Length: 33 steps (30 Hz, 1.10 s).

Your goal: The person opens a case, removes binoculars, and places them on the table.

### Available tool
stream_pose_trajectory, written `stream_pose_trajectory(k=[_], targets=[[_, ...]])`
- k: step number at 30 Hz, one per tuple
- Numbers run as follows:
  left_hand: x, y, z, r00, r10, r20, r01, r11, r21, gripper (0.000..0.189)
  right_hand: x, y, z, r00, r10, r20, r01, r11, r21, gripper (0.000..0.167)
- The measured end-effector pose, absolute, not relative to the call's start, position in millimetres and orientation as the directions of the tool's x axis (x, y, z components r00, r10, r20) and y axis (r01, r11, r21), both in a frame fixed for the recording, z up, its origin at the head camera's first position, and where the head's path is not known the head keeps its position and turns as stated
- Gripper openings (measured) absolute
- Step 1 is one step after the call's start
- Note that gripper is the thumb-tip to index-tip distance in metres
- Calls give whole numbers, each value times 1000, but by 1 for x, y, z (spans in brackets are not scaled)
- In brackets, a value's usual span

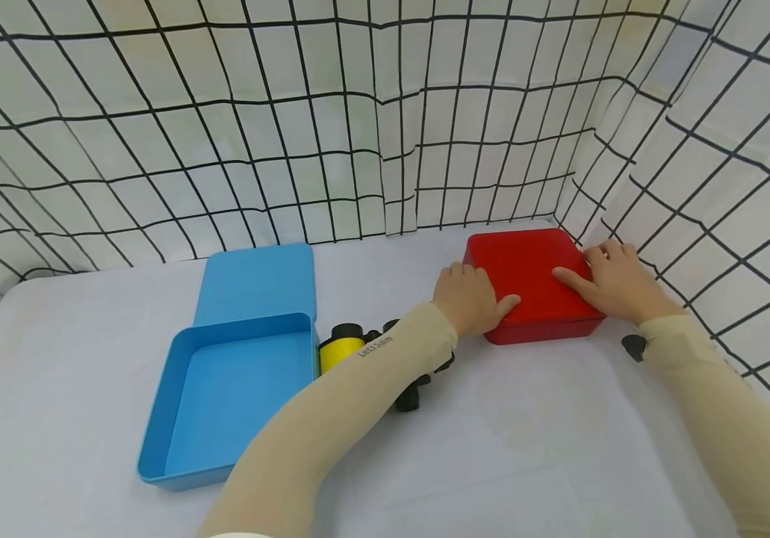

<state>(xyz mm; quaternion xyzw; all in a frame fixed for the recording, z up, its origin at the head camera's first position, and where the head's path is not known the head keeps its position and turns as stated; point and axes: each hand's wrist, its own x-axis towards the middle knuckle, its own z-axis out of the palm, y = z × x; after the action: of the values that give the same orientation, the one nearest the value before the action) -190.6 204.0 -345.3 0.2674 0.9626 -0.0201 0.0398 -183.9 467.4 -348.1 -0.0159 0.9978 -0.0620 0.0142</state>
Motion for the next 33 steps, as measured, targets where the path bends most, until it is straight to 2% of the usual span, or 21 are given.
stream_pose_trajectory(k=[6,13,24,33], targets=[[-188,202,-345,-841,531,-106,538,842,-48,66,-185,469,-347,-995,-51,-81,-43,995,-94,96],[-183,201,-344,-842,532,-91,537,842,-46,64,-187,467,-345,-995,-90,-45,-87,994,-59,93],[-171,190,-342,-836,546,-62,549,831,-88,61,-183,459,-345,-990,-125,-66,-126,992,11,89],[-157,182,-339,-828,555,-80,561,819,-124,61,-172,453,-347,-990,-130,-59,-130,991,3,87]])
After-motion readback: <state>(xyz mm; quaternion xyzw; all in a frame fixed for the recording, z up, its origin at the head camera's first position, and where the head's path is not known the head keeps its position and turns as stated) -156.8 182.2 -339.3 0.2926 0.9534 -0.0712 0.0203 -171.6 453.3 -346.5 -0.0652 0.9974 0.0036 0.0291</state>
